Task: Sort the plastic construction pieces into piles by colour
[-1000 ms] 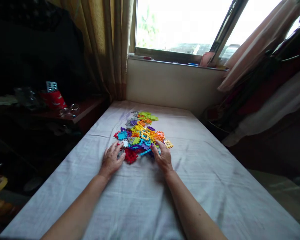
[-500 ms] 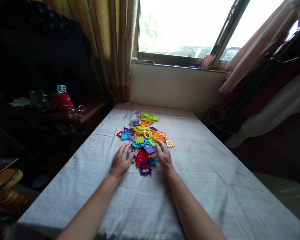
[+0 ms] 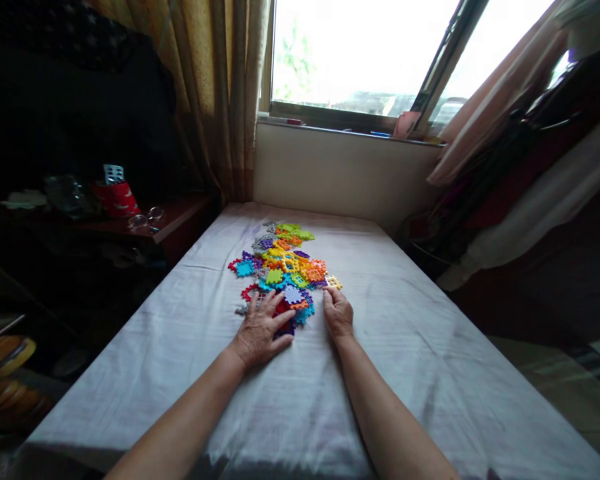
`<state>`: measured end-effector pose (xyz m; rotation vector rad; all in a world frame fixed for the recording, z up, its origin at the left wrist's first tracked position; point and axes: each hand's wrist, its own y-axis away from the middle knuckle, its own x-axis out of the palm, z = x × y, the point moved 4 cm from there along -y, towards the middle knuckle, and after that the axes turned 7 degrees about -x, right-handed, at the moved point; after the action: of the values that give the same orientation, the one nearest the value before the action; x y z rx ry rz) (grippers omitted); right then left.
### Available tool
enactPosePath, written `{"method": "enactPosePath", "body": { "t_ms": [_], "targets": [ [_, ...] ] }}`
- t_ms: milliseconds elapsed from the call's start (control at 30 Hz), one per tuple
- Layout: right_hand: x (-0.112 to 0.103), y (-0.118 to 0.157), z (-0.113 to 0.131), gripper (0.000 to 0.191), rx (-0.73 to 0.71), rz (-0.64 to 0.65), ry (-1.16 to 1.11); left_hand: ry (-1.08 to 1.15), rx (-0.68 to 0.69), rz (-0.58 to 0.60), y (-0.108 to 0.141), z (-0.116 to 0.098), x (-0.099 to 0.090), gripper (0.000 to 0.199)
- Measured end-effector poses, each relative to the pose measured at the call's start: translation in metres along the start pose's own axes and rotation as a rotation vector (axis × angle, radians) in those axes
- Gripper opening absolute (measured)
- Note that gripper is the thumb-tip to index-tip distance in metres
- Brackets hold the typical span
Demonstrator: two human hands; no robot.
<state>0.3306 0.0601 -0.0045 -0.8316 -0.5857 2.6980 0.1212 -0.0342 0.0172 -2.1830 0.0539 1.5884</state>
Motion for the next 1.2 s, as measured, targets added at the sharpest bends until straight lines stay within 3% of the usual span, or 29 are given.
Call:
{"method": "enactPosePath", "body": {
  "t_ms": [167, 433, 633, 733, 867, 1067, 1200],
  "targets": [
    [-0.001, 0.000, 0.001, 0.037, -0.025, -0.003, -0.034, -0.034, -0.350, -0.232, -0.004, 0.033, -0.007, 0.043],
    [0.000, 0.008, 0.005, 0.037, -0.089, 0.001, -0.060, 0.085, -0.501, -0.341, 0.007, 0.071, -0.007, 0.042],
    [0.015, 0.016, 0.042, 0.032, -0.327, 0.081, 0.130, 0.248, -0.468, -0.353, 0.003, 0.081, -0.012, 0.044],
    [0.028, 0.021, 0.059, 0.038, -0.354, 0.181, 0.232, 0.290, -0.487, -0.383, 0.002, 0.087, -0.016, 0.042],
    [0.038, 0.024, 0.066, 0.032, -0.359, 0.257, 0.250, 0.309, -0.508, -0.388, 0.002, 0.096, -0.018, 0.040],
    [0.032, 0.023, 0.060, 0.024, -0.348, 0.187, 0.107, 0.323, -0.510, -0.350, 0.002, 0.099, -0.018, 0.040],
    [0.012, 0.004, 0.033, 0.028, -0.262, 0.015, 0.047, 0.320, -0.513, -0.350, 0.002, 0.098, -0.019, 0.041]
  ]
}}
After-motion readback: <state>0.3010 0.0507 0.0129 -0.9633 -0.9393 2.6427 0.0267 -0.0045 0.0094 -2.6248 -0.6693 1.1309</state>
